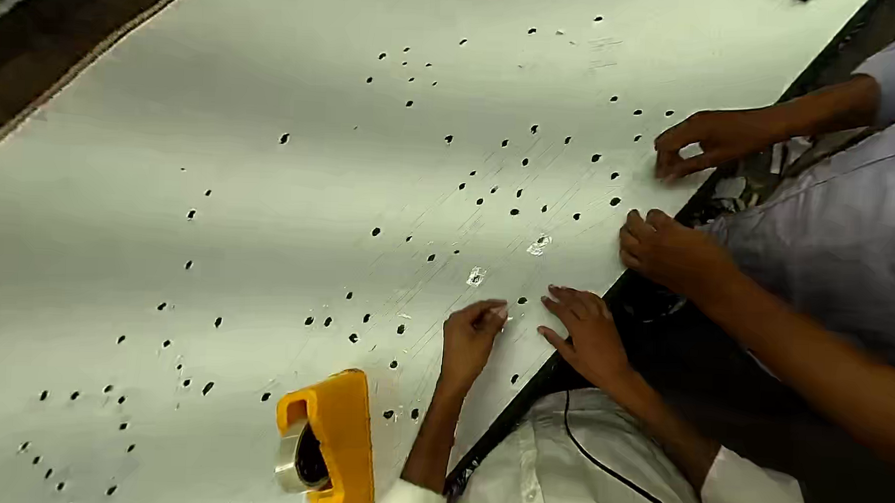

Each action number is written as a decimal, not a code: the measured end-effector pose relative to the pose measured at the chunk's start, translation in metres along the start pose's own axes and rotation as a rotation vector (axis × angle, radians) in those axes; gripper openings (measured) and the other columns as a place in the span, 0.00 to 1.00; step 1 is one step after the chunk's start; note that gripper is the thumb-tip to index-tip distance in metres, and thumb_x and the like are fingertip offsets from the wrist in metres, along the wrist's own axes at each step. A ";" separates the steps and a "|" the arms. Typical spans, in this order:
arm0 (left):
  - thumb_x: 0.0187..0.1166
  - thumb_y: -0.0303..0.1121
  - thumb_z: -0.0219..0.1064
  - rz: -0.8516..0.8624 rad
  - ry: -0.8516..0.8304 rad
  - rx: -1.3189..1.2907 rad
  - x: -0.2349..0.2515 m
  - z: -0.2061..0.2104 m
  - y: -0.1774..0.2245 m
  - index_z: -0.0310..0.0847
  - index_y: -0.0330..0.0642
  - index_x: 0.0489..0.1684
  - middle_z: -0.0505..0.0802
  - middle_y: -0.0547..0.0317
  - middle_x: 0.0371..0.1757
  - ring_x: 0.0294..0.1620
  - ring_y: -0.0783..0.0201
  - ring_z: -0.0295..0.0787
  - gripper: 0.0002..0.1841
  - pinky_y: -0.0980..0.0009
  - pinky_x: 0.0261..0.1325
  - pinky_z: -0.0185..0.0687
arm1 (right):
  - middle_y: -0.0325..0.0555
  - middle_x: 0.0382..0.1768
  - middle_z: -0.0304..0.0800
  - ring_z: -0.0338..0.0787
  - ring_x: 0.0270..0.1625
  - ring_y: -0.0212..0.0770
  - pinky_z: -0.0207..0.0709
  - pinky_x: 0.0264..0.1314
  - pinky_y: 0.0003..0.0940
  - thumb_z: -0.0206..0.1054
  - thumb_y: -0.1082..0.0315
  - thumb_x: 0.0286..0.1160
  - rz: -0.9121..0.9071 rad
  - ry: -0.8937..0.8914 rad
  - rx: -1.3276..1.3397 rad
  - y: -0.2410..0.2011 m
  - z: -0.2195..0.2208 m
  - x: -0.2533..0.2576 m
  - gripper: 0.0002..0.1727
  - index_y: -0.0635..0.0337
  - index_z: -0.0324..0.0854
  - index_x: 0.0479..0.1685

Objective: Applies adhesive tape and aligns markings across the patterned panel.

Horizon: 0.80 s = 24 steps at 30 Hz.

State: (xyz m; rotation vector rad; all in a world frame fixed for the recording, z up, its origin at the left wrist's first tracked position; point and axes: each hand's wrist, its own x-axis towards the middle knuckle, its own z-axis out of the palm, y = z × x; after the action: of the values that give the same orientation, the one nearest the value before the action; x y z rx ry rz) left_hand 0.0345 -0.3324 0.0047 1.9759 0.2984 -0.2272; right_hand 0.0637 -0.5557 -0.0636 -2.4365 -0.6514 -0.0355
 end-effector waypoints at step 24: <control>0.79 0.38 0.73 0.098 0.213 0.314 -0.027 -0.041 -0.003 0.81 0.35 0.41 0.83 0.57 0.22 0.19 0.63 0.78 0.13 0.63 0.25 0.78 | 0.50 0.69 0.87 0.81 0.76 0.55 0.68 0.82 0.59 0.67 0.53 0.79 -0.029 -0.040 0.108 -0.026 -0.004 -0.005 0.20 0.55 0.90 0.59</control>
State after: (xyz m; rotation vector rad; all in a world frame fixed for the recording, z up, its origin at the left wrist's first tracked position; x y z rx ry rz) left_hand 0.0094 -0.2962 0.0267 2.3244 0.3161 0.0014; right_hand 0.0484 -0.5420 -0.0473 -2.3291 -0.6886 0.0359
